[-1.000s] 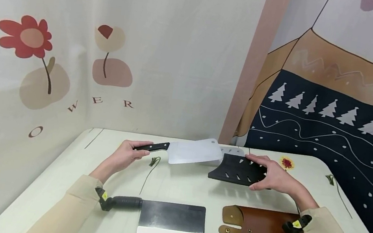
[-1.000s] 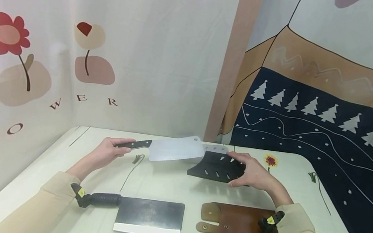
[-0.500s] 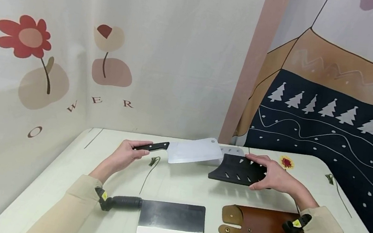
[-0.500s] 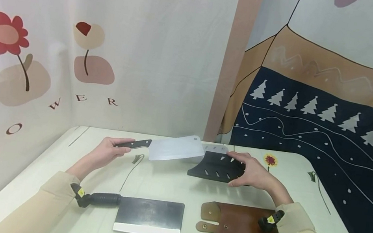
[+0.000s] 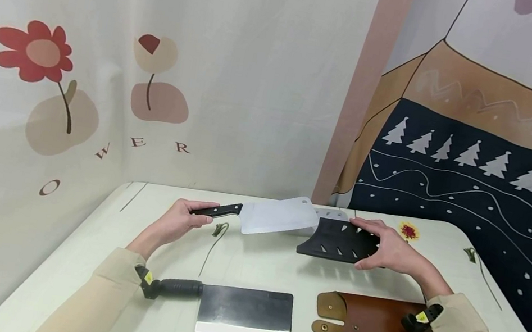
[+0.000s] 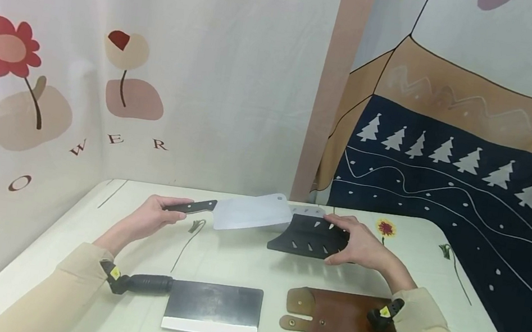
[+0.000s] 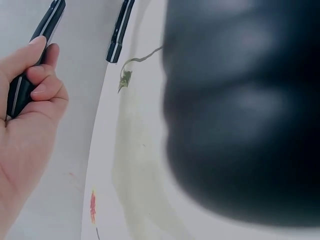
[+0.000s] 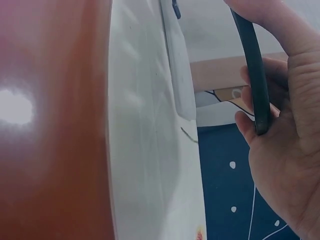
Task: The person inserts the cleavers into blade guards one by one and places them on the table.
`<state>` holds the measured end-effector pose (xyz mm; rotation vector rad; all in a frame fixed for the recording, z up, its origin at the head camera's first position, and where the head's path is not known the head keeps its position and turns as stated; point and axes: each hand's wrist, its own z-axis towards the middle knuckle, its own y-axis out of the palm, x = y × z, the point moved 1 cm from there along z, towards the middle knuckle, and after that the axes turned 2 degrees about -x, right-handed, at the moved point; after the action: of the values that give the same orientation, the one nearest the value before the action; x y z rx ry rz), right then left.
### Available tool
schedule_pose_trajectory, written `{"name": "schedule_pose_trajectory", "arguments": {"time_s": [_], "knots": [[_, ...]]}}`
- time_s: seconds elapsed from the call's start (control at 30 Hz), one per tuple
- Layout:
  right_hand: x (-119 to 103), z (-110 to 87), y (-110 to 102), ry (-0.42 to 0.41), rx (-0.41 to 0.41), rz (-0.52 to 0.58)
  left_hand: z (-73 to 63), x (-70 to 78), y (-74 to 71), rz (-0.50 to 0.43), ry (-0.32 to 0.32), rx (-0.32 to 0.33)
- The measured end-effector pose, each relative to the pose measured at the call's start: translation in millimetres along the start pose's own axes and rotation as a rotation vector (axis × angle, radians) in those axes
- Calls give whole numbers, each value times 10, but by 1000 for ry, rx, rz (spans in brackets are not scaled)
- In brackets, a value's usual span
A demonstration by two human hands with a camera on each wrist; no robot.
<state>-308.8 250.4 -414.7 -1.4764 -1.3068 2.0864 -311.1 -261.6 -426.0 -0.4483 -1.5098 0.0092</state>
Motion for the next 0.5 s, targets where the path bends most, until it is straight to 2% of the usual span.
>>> {"name": "schedule_pose_trajectory", "arguments": {"time_s": [0.5], "knots": [[32, 1, -33, -6, 15, 22, -11, -4, -38, 53, 29, -88]]}}
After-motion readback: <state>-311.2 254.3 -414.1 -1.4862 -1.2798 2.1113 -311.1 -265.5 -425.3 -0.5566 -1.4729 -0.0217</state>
